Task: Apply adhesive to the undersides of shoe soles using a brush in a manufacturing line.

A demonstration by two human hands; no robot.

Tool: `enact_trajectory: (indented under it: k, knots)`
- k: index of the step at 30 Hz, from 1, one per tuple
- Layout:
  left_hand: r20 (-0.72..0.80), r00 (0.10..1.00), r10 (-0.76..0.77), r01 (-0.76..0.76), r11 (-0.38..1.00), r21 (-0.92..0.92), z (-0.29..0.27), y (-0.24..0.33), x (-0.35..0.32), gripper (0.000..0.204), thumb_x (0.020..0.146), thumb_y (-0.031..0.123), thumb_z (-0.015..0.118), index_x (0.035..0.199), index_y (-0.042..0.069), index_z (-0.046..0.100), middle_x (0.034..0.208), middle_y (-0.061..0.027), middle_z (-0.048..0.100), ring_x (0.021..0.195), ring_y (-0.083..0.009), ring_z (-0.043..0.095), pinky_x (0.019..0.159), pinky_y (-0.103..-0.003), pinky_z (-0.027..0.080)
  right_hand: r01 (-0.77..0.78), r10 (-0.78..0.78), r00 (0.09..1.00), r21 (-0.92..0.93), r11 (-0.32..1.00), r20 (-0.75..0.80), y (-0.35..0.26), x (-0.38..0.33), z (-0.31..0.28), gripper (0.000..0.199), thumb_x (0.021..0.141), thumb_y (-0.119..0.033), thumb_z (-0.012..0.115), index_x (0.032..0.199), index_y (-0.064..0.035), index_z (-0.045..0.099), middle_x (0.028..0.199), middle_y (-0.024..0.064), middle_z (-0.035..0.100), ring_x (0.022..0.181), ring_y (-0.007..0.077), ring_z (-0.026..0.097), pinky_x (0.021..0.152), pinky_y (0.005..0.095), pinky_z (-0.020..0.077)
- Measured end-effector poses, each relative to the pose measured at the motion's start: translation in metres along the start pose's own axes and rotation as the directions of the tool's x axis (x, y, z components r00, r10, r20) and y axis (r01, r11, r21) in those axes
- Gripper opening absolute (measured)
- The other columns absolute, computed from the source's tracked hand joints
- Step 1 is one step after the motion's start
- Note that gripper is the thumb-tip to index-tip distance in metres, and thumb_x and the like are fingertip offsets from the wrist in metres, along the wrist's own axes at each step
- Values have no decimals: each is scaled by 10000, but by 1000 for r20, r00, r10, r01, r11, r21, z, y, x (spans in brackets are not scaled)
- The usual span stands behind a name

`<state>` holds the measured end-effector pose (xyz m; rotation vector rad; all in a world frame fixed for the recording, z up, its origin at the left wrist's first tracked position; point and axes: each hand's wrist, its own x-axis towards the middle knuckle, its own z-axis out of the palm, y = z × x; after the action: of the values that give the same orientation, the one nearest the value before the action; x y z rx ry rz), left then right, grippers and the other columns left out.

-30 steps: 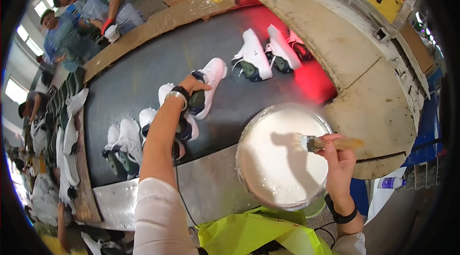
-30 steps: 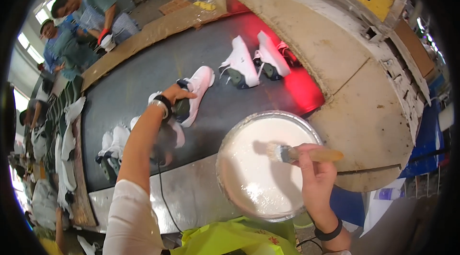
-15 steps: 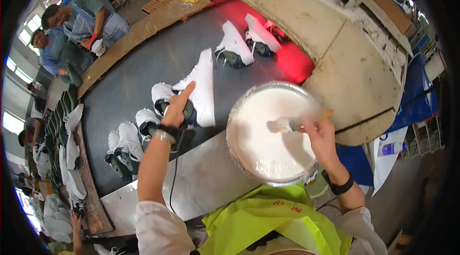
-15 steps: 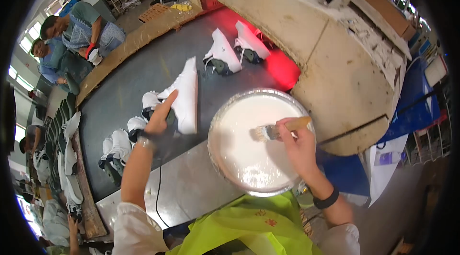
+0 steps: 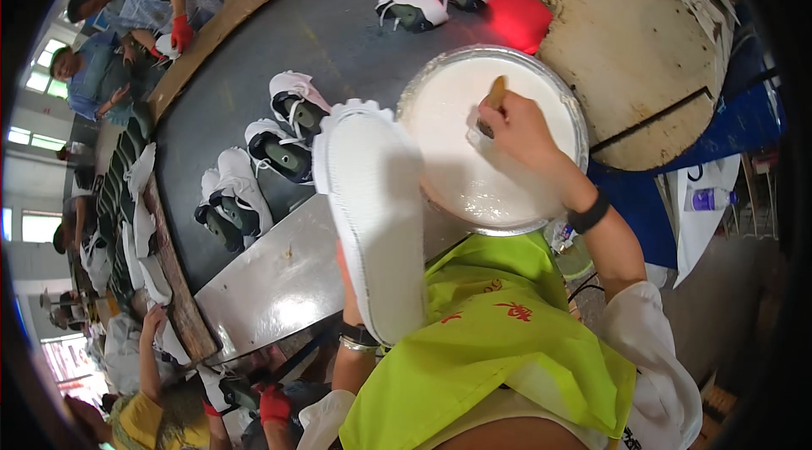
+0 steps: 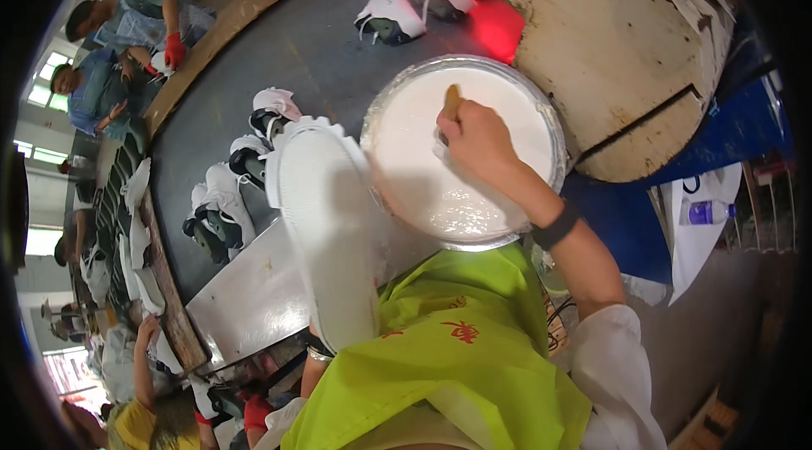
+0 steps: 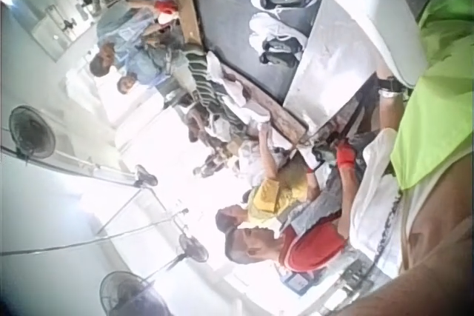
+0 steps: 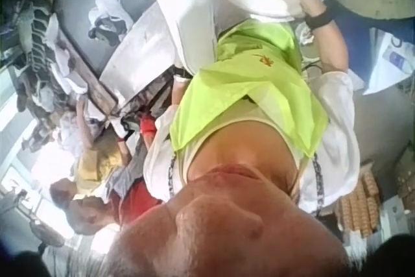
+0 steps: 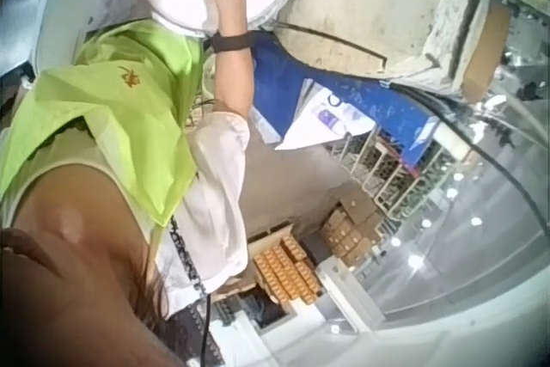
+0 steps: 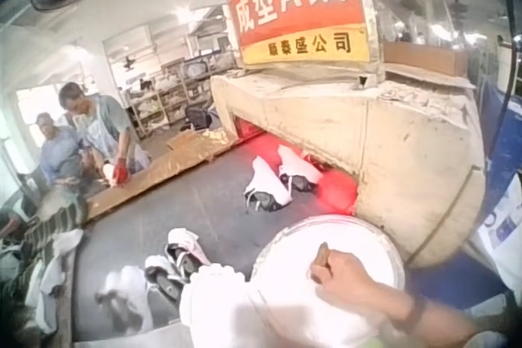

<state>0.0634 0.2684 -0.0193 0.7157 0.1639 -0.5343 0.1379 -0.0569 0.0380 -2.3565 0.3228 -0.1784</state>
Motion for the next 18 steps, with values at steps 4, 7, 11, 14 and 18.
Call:
enact_trajectory:
  k: [4,7,11,14,18]
  knots:
    - [-15,997,-80,81,988,128,13,-6,2,695,961,604,321,1417,83,379,1256,-117,572,1062,-216,606,832,-347,546,92,-56,990,292,952,-130,6,-4,-2,196,898,-155,621,971,25,636,780,106,664,693,152,635,649,276,511]
    - [-12,991,-135,134,967,218,30,-11,14,703,956,611,327,1418,83,379,1255,-117,573,1066,-213,606,833,-342,549,183,-50,959,472,863,-280,-12,-9,-6,180,918,-136,598,987,28,628,820,101,678,718,153,645,656,274,516]
    - [-3,975,-222,222,975,-16,61,-6,6,557,987,494,351,1302,55,485,1144,-109,612,971,-191,627,816,-324,540,239,-154,970,615,751,-190,-56,-13,-12,202,947,-141,585,1059,27,595,927,66,645,798,113,618,711,256,530]
    - [-24,952,-306,305,952,-37,65,-6,10,622,963,559,342,1300,58,491,1146,-101,616,973,-186,626,809,-310,539,56,-87,996,736,675,3,-89,-26,-10,211,947,-146,585,1061,31,594,925,68,642,795,112,616,719,252,526]
    - [2,960,-280,279,958,60,65,-6,11,640,953,576,350,1289,52,498,1126,-100,623,954,-186,630,788,-307,543,71,-170,983,729,680,64,-91,-39,-13,251,947,-193,577,1002,52,593,904,93,645,787,131,637,662,274,543]
